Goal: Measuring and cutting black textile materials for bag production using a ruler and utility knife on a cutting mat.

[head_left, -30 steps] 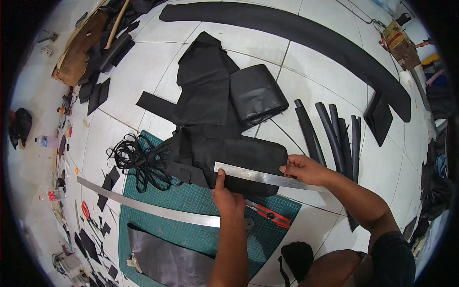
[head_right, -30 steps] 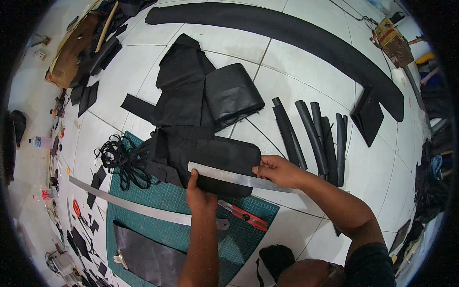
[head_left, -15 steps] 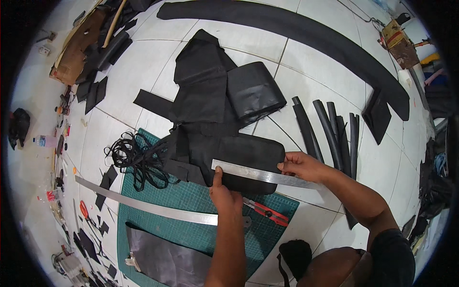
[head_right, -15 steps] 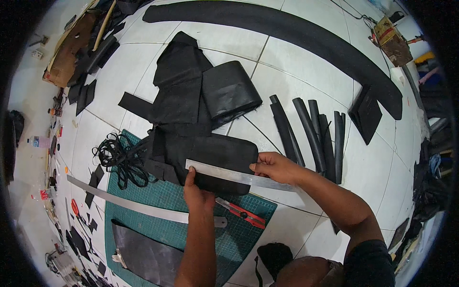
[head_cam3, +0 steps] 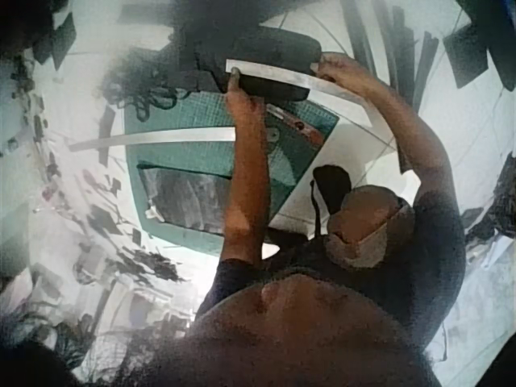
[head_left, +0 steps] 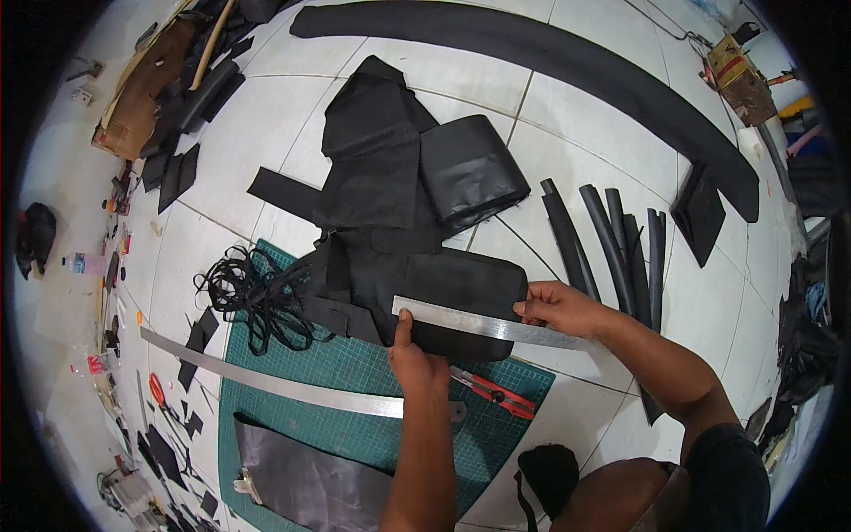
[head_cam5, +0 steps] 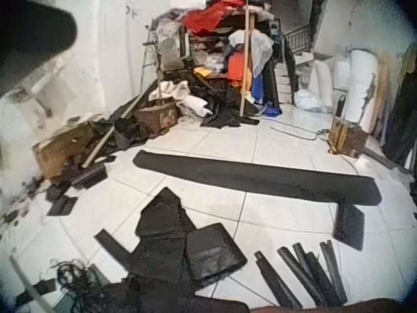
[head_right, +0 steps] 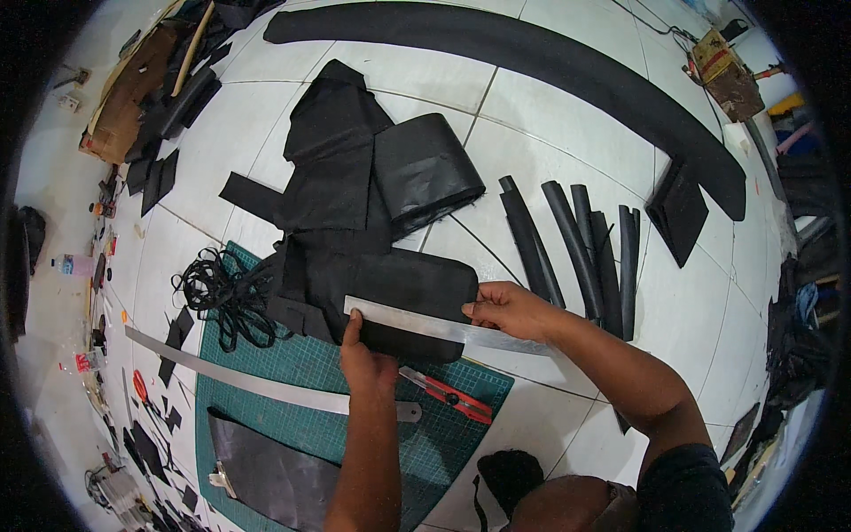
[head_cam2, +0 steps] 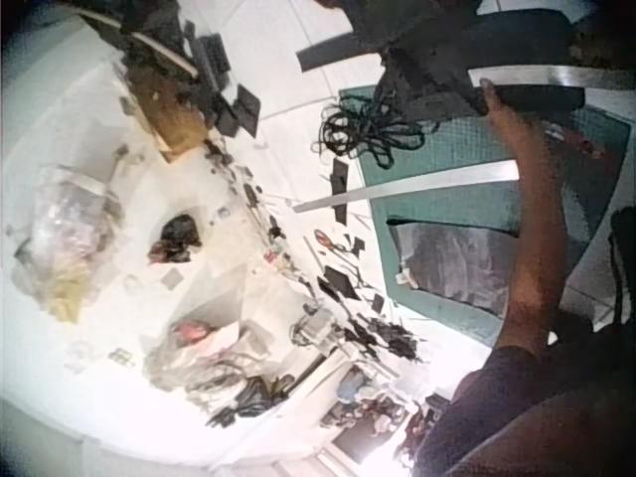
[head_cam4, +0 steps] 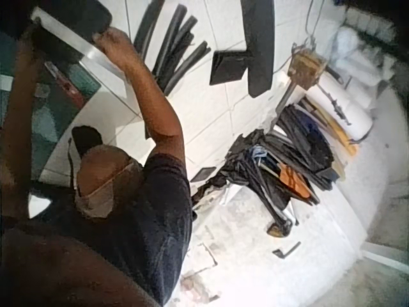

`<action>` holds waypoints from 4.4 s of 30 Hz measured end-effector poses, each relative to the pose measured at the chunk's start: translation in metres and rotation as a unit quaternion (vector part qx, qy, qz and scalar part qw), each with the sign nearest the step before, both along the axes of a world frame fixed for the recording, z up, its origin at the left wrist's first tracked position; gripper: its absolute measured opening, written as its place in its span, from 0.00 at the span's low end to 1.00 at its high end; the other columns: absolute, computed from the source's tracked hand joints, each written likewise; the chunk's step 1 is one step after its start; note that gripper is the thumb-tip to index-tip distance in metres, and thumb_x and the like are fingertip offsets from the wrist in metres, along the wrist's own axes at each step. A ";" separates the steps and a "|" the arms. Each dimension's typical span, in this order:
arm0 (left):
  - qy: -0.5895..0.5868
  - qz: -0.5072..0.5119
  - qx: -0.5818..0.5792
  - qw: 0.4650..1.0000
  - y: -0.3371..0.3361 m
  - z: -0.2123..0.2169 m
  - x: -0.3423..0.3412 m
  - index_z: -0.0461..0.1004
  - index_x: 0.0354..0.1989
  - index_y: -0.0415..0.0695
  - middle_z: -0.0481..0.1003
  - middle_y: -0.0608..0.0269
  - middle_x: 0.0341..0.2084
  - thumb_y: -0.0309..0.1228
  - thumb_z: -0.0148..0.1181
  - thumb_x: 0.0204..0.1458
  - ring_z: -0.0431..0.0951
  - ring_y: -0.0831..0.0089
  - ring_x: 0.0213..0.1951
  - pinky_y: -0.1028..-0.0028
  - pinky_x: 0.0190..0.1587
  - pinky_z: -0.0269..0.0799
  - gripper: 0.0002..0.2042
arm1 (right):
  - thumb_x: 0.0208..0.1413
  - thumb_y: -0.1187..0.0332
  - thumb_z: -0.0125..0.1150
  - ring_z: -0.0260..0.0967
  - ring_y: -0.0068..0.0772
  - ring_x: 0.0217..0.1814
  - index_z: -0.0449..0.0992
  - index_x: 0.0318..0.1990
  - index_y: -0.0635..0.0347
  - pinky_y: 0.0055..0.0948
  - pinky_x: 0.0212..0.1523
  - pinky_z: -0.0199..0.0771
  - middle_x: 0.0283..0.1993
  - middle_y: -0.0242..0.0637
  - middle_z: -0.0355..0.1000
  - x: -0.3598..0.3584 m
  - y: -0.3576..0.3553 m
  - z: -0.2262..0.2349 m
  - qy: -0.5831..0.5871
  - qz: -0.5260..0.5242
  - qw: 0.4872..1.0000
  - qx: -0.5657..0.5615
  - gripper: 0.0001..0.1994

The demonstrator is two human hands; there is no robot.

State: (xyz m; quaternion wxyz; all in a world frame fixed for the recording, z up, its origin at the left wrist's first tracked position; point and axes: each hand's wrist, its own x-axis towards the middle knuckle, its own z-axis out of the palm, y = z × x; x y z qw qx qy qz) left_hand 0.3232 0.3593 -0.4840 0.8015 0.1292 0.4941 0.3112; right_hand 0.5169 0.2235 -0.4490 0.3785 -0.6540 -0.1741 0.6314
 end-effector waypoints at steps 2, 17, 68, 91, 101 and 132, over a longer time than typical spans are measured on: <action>-0.009 -0.005 -0.001 1.000 -0.001 -0.002 0.000 0.56 0.62 0.34 0.59 0.45 0.63 0.38 0.55 0.58 0.59 0.52 0.64 0.53 0.67 0.48 0.29 | 0.62 0.58 0.56 0.63 0.19 0.33 0.74 0.38 0.58 0.23 0.39 0.65 0.30 0.25 0.68 0.001 -0.003 -0.006 0.021 -0.005 1.000 0.013 0.12; -0.015 0.011 -0.008 1.000 0.001 -0.005 -0.001 0.60 0.59 0.33 0.64 0.46 0.59 0.37 0.56 0.57 0.63 0.52 0.61 0.53 0.65 0.54 0.26 | 0.62 0.56 0.55 0.65 0.20 0.36 0.73 0.39 0.58 0.23 0.42 0.65 0.32 0.28 0.70 0.000 0.001 0.005 0.006 0.008 1.000 -0.016 0.14; 0.056 -0.018 0.092 0.994 -0.008 0.012 -0.086 0.75 0.45 0.44 0.75 0.70 0.31 0.23 0.60 0.54 0.72 0.80 0.33 0.77 0.39 0.69 0.10 | 0.50 0.51 0.65 0.69 0.35 0.33 0.81 0.30 0.56 0.35 0.44 0.56 0.27 0.37 0.75 0.025 0.094 0.031 -0.575 0.325 0.704 0.260 0.16; 0.030 0.026 0.056 0.998 -0.012 0.004 -0.078 0.76 0.42 0.41 0.77 0.65 0.39 0.25 0.54 0.58 0.75 0.74 0.43 0.71 0.51 0.67 0.07 | 0.47 0.49 0.64 0.65 0.36 0.31 0.78 0.25 0.56 0.39 0.48 0.57 0.20 0.34 0.68 0.031 0.130 0.025 -0.595 0.347 0.660 0.300 0.18; 0.040 0.026 0.043 0.998 -0.012 0.000 -0.074 0.77 0.36 0.44 0.77 0.68 0.33 0.25 0.57 0.56 0.74 0.78 0.37 0.75 0.44 0.67 0.03 | 0.48 0.52 0.64 0.63 0.36 0.30 0.77 0.25 0.55 0.37 0.45 0.56 0.19 0.33 0.65 0.036 0.137 0.026 -0.601 0.358 0.646 0.304 0.15; 0.050 0.040 0.079 0.995 -0.013 -0.001 -0.078 0.69 0.27 0.51 0.72 0.73 0.26 0.24 0.58 0.54 0.70 0.80 0.32 0.75 0.41 0.63 0.07 | 0.55 0.50 0.56 0.66 0.38 0.36 0.79 0.28 0.54 0.39 0.51 0.57 0.25 0.39 0.72 0.039 0.134 0.009 -0.601 0.348 0.637 0.335 0.17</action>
